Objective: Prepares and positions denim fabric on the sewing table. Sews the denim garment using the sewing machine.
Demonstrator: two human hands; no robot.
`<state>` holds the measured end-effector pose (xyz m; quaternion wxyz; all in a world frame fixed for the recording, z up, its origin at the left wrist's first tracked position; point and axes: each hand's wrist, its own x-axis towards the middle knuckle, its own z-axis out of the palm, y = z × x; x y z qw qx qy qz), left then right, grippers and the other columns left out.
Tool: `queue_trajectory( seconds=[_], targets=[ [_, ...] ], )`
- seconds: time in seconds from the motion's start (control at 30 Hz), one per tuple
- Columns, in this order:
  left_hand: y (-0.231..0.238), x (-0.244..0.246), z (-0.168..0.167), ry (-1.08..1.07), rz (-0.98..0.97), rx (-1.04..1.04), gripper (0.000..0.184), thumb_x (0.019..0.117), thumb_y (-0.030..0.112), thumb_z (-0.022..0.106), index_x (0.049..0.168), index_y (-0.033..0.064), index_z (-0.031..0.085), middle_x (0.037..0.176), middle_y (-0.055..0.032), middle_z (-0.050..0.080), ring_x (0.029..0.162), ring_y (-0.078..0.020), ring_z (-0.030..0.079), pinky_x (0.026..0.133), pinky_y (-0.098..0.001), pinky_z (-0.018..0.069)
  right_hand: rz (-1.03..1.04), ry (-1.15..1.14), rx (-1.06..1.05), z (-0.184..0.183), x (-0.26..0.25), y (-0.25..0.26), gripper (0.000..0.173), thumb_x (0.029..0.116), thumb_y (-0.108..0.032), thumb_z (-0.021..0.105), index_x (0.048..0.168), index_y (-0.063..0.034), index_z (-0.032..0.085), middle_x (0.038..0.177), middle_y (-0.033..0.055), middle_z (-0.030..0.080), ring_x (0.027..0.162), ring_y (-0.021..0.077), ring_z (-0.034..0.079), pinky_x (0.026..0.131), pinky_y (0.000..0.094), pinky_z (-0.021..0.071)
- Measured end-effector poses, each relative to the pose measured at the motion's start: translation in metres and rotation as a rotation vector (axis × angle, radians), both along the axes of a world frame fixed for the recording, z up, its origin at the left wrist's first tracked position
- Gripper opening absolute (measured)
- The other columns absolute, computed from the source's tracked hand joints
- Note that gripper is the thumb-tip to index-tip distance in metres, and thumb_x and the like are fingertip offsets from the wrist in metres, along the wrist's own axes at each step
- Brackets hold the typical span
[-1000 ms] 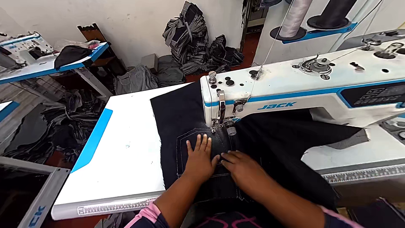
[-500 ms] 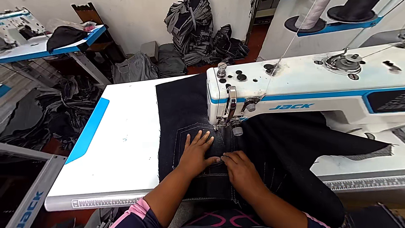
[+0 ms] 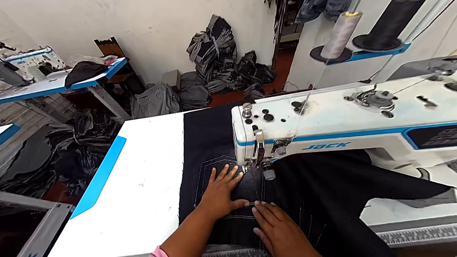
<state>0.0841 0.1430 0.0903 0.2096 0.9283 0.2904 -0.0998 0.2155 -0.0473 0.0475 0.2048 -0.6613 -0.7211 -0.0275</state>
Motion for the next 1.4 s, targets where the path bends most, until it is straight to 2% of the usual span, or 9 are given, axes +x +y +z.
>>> queue_trajectory(
  seconds=[0.33,0.5,0.97,1.1,1.17,1.23,1.33,1.37,1.4],
  targets=[
    [0.045,0.025,0.010,0.054,0.008,0.025,0.084,0.0919,0.070,0.058,0.154,0.0136,0.048,0.170,-0.0037,0.027,0.160,-0.0254,0.007,0.124,-0.0590,-0.0091,-0.077,0.086,-0.218,0.022,0.010,0.043,0.043,0.1066,-0.028,0.050,0.135,0.0000,0.065,0.147,0.0159,0.058,0.139,0.0361,0.053,0.114,0.0598,0.0377],
    [0.062,0.036,0.011,0.052,0.027,0.051,0.084,0.0932,0.070,0.055,0.156,0.0155,0.045,0.170,-0.0035,0.025,0.160,-0.0262,0.007,0.125,-0.0581,-0.0084,-0.148,0.129,-0.484,0.042,0.003,0.055,0.056,0.1087,-0.034,0.045,0.151,0.0034,0.046,0.162,0.0188,0.039,0.152,0.0403,0.032,0.121,0.0654,0.0179],
    [0.075,0.046,0.010,0.051,0.106,0.079,0.081,0.0961,0.066,0.054,0.160,0.0188,0.037,0.171,-0.0013,0.022,0.160,-0.0263,0.006,0.124,-0.0612,-0.0064,-0.204,0.104,-0.405,0.030,-0.002,0.050,0.055,0.1081,-0.031,0.045,0.152,0.0025,0.045,0.163,0.0182,0.037,0.154,0.0405,0.028,0.121,0.0687,0.0127],
    [0.067,0.045,0.009,0.041,0.196,0.073,0.082,0.0970,0.067,0.052,0.163,0.0227,0.031,0.172,-0.0022,0.021,0.160,-0.0274,0.004,0.123,-0.0643,-0.0058,-0.155,0.086,-0.300,0.028,-0.006,0.039,0.050,0.1043,-0.022,0.053,0.147,0.0038,0.052,0.160,0.0192,0.042,0.152,0.0407,0.032,0.119,0.0692,0.0174],
    [0.054,0.044,0.011,0.053,0.275,0.060,0.081,0.0995,0.065,0.048,0.164,0.0218,0.027,0.173,-0.0042,0.015,0.160,-0.0319,0.001,0.121,-0.0684,-0.0040,-0.016,0.127,-0.126,0.026,-0.014,0.030,0.043,0.0974,-0.013,0.063,0.137,0.0047,0.062,0.152,0.0209,0.052,0.145,0.0426,0.044,0.117,0.0665,0.0292],
    [0.031,0.043,0.018,0.123,0.364,0.063,0.078,0.1040,0.061,0.041,0.166,0.0183,0.019,0.174,-0.0093,0.007,0.159,-0.0401,0.003,0.120,-0.0726,0.0053,0.207,0.225,-0.014,0.025,-0.024,0.022,0.036,0.0957,-0.011,0.066,0.128,0.0033,0.068,0.144,0.0197,0.060,0.138,0.0409,0.053,0.115,0.0583,0.0396],
    [0.007,0.043,0.044,0.370,0.347,0.103,0.077,0.1071,0.053,0.042,0.164,0.0066,0.019,0.166,-0.0271,0.022,0.147,-0.0515,0.033,0.110,-0.0667,0.0391,0.521,0.311,0.002,0.019,-0.037,0.020,0.042,0.0949,-0.022,0.070,0.130,0.0021,0.067,0.143,0.0197,0.061,0.139,0.0419,0.051,0.116,0.0554,0.0389],
    [0.007,0.037,0.047,0.376,0.276,0.133,0.074,0.1067,0.050,0.046,0.162,0.0048,0.027,0.162,-0.0269,0.032,0.144,-0.0477,0.039,0.111,-0.0630,0.0400,0.558,0.227,0.029,0.014,-0.041,0.019,0.045,0.0933,-0.027,0.071,0.131,-0.0015,0.067,0.144,0.0164,0.061,0.139,0.0402,0.051,0.114,0.0560,0.0405],
    [0.010,0.028,0.047,0.331,0.179,0.155,0.069,0.1062,0.048,0.049,0.160,0.0077,0.032,0.162,-0.0219,0.035,0.149,-0.0434,0.035,0.116,-0.0644,0.0327,0.559,0.107,0.059,0.011,-0.044,0.018,0.046,0.0921,-0.029,0.071,0.132,-0.0062,0.068,0.143,0.0122,0.063,0.137,0.0373,0.053,0.108,0.0555,0.0445]
  ],
)
